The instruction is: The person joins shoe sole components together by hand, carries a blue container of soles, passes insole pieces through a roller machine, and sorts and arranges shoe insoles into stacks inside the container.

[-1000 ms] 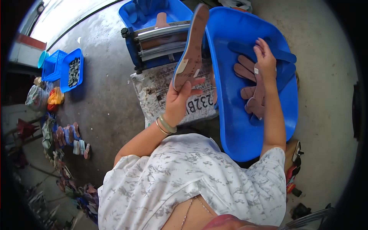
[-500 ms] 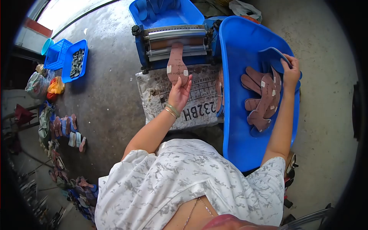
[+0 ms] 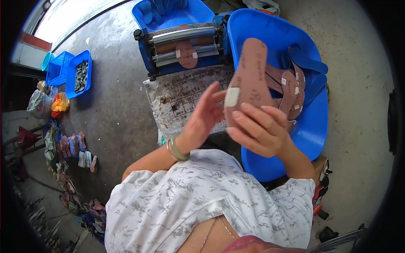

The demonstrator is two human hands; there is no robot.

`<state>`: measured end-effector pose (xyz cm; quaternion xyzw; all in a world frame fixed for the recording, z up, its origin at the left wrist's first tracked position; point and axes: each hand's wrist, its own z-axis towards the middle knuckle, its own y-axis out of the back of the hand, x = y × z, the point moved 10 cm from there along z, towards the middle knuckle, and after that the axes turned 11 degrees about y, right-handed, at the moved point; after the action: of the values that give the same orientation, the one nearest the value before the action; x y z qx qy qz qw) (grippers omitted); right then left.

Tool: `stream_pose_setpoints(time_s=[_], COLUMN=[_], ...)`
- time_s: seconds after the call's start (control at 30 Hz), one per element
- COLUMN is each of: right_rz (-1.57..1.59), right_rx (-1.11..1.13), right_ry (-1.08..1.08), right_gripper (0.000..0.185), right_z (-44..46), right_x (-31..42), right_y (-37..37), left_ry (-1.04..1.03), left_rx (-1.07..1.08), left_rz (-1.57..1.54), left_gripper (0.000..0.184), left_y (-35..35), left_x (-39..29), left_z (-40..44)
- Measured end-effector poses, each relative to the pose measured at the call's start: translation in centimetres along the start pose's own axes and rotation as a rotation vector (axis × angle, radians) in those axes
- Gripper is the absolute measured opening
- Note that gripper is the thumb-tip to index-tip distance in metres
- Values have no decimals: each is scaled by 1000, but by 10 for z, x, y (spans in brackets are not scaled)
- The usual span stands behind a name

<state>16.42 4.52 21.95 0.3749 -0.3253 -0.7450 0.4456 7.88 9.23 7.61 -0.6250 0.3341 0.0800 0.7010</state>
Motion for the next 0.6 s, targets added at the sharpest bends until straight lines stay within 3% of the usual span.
stream_pose_setpoints(time_s=[0.03, 0.07, 0.2, 0.23, 0.3, 0.37, 0.43, 0.5, 0.6], right_rz=[69, 138, 501, 499, 466, 281, 224, 24, -6], right_rx=[23, 46, 218, 217, 81, 71, 103, 132, 139], right_ry=[32, 62, -94, -96, -360, -510, -793, -805, -903], right_gripper=[30, 35, 45, 45, 47, 39, 29, 23, 23], right_z=[2, 2, -2, -8, -43, -87, -152, -191, -236], right_x=[9, 17, 11, 10, -31, -59, -83, -88, -89], right_y=[-15, -26, -68, -66, -45, -27, -23, -5, 17], left_ry=[-59, -57, 113, 120, 125, 150, 151, 125, 102], left_rx=[164, 168, 8, -55, -113, -224, -240, -289, -309], left_rz=[36, 37, -34, -85, -137, -215, -231, -267, -261], left_gripper=[55, 55, 42, 40, 37, 33, 32, 30, 31], left_y=[-35, -34, 13, 32, 67, 113, 145, 175, 204], left_x=[-10, -7, 25, 26, 31, 48, 64, 73, 81], left_z=[-13, -17, -18, -10, 11, 25, 41, 55, 76])
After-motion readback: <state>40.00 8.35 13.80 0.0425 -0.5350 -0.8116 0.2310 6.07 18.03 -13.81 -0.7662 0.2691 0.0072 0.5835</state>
